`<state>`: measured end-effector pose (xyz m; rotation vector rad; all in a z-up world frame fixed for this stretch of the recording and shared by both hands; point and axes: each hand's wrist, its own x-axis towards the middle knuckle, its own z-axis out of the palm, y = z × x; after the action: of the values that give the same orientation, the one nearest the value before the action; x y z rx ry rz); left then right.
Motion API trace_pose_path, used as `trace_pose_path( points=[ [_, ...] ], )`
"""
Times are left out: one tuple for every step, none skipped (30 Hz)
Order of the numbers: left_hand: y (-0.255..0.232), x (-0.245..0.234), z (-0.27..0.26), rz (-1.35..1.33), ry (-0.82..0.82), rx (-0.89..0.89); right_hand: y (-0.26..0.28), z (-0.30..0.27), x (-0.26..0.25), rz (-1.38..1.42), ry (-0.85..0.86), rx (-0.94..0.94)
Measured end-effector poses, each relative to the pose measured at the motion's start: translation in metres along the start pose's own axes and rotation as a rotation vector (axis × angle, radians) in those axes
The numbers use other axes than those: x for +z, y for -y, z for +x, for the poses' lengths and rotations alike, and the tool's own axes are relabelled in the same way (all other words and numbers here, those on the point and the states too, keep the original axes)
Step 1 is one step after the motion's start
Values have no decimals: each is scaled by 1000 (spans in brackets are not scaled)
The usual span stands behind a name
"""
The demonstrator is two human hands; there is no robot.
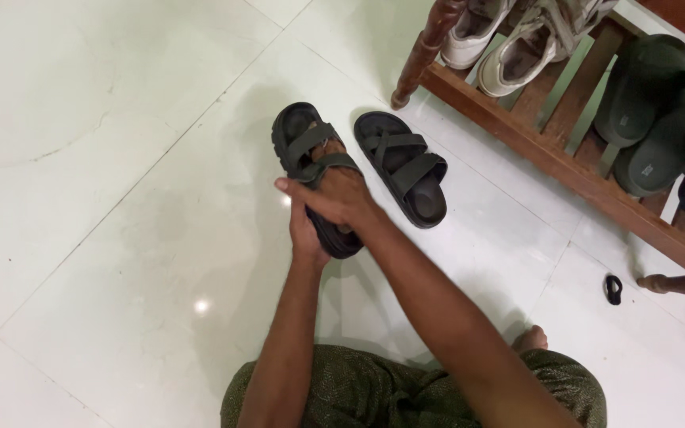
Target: The person sits on the floor and wipes a pair of dark sandals with a cloth. They clean the straps and soles of both sandals, then place them on the floor next to a wooden shoe rack.
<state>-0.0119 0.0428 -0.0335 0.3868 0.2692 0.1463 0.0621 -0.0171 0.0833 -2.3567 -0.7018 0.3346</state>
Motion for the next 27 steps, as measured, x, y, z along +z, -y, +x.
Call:
trace_pose_path(
  points=[
    [0,0,2,-29,35,24,5,-5,1,-41,-63,-28],
    [-1,-2,4,-7,-14,10,10,-13,5,-80,-127,-53],
    [-2,-6,7,15,-62,-4,15,-23,9,-119,-191,-77],
    [-1,-10,9,30,-114,-15,18,-38,14,-142,-133,-65],
    [0,-15,12,9,-48,10,20,-56,20,-165,-75,-52],
    [0,-20,16,-16,19,38,20,-73,24,-191,-18,-42],
    [-1,-25,20,-40,87,66,18,-85,27,-191,-30,-112],
    [-2,-30,23,-63,152,100,13,-93,28,-189,-41,-187],
    [-1,-33,24,-85,218,136,7,-95,27,-187,-50,-262],
    [-1,-38,23,-102,279,167,0,-92,26,-116,-57,-318],
    [1,-41,20,-57,177,121,-9,-82,22,-44,-65,-373],
    [6,-39,18,-15,78,74,-17,-69,16,23,-75,-426],
    [12,-37,15,27,-22,28,-23,-55,12,16,-2,-310],
    [15,-32,16,35,-82,-28,-26,-38,7,8,67,-200],
    [17,-26,16,44,-142,-84,-27,-25,5,0,137,-91],
    [19,-22,14,48,-208,-143,-27,-19,6,37,143,-60],
    [18,-19,13,61,-198,-128,-26,-17,8,75,149,-30],
    [16,-15,11,70,-189,-111,-24,-19,12,110,158,0],
    [12,-12,10,80,-180,-93,-23,-27,17,88,92,-18],
    [4,-7,11,21,-152,-48,-21,-38,23,68,24,-45],
    [-3,-2,11,-38,-123,-2,-20,-50,30,48,-44,-72],
    [-8,2,9,-95,-99,39,-22,-61,35,181,-66,-63],
    [-14,6,8,-35,-111,109,-25,-72,37,314,-88,-53],
    [-18,10,6,27,-124,172,-29,-83,39,447,-112,-38],
    [-21,15,3,89,-136,236,-32,-92,38,544,-169,41],
    [-23,21,4,100,-218,215,-33,-96,35,643,-230,111],
    [-24,27,5,111,-301,195,-30,-98,33,741,-290,183]
  ],
)
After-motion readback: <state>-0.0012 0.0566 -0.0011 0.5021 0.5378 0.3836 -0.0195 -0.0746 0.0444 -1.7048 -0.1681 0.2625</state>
